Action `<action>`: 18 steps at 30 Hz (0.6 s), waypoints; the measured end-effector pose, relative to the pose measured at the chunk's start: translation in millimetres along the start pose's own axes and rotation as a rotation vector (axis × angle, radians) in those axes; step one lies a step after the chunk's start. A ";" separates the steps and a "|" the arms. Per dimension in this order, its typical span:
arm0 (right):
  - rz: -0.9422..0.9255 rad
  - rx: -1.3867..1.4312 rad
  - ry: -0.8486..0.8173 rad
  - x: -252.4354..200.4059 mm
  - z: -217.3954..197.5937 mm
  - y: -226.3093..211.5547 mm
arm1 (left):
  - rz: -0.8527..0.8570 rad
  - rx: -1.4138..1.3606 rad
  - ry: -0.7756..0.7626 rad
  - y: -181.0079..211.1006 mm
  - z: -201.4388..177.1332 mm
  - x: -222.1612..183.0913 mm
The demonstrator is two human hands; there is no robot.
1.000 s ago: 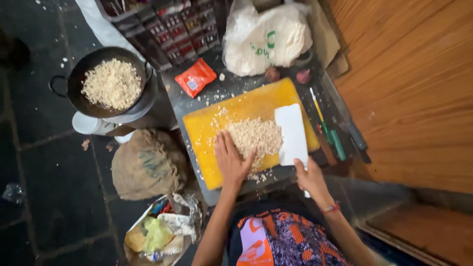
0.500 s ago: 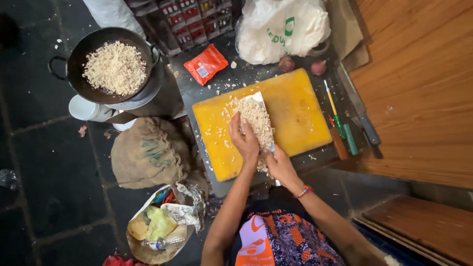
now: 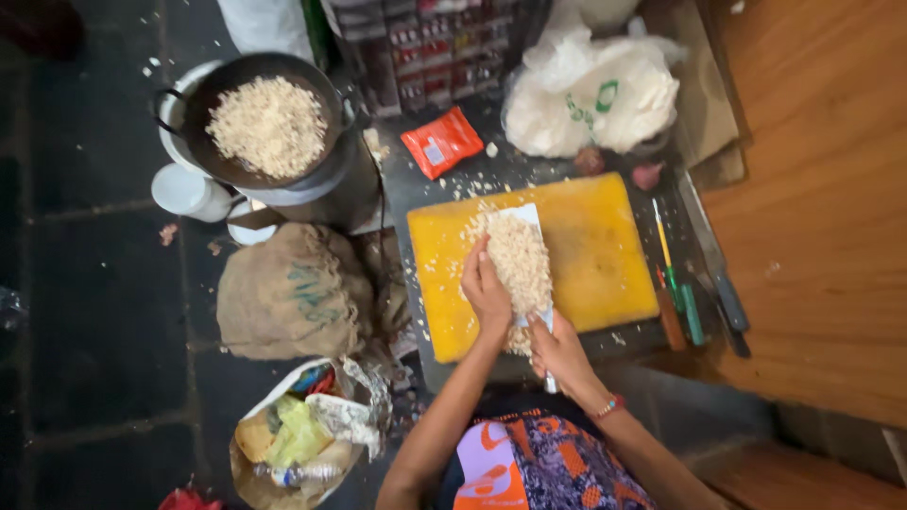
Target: The person moves a pot containing sauce, uses a cleaver to organize chopped ingredients on a yellow cutting board, and debones cooked chicken pieces by hand, separating meat from bones and placing the meat into a metal container.
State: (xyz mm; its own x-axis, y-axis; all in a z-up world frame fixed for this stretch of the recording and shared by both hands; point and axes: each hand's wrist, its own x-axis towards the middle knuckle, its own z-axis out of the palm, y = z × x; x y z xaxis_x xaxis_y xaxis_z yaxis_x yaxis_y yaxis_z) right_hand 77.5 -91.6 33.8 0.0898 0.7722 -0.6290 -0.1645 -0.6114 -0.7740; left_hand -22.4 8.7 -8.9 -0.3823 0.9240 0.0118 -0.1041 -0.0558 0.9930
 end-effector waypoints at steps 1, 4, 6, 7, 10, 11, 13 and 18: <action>0.015 0.003 -0.003 2.9 -2.7 2.6 | -0.027 0.002 -0.008 -1.7 0.3 0.0; 0.036 0.009 0.067 5.4 -2.9 12.5 | -0.191 0.007 -0.025 0.8 1.2 -8.0; 0.069 0.055 0.036 7.3 -7.1 12.3 | -0.050 -0.039 0.008 3.1 3.7 -2.6; 0.026 0.060 0.026 17.0 -6.6 9.4 | -0.038 -0.065 -0.015 1.4 5.3 4.0; 0.069 0.064 0.037 17.0 -11.0 14.2 | -0.064 -0.065 -0.026 -2.9 6.7 5.2; 0.081 0.069 0.046 18.7 -10.8 13.5 | -0.085 -0.038 -0.022 -2.7 6.4 5.9; 0.104 0.072 0.049 17.9 -8.7 11.9 | -0.085 -0.038 -0.021 -0.1 4.4 8.0; 0.114 0.094 0.039 9.5 12.3 -7.7 | -0.119 -0.059 -0.042 20.4 -11.3 22.6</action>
State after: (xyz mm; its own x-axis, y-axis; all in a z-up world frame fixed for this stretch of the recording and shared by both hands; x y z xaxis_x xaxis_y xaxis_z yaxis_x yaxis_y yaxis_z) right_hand 67.5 -77.5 34.7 0.1028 0.6903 -0.7162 -0.2668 -0.6745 -0.6884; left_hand -43.6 24.2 10.2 -0.3251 0.9405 -0.0990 -0.2002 0.0338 0.9792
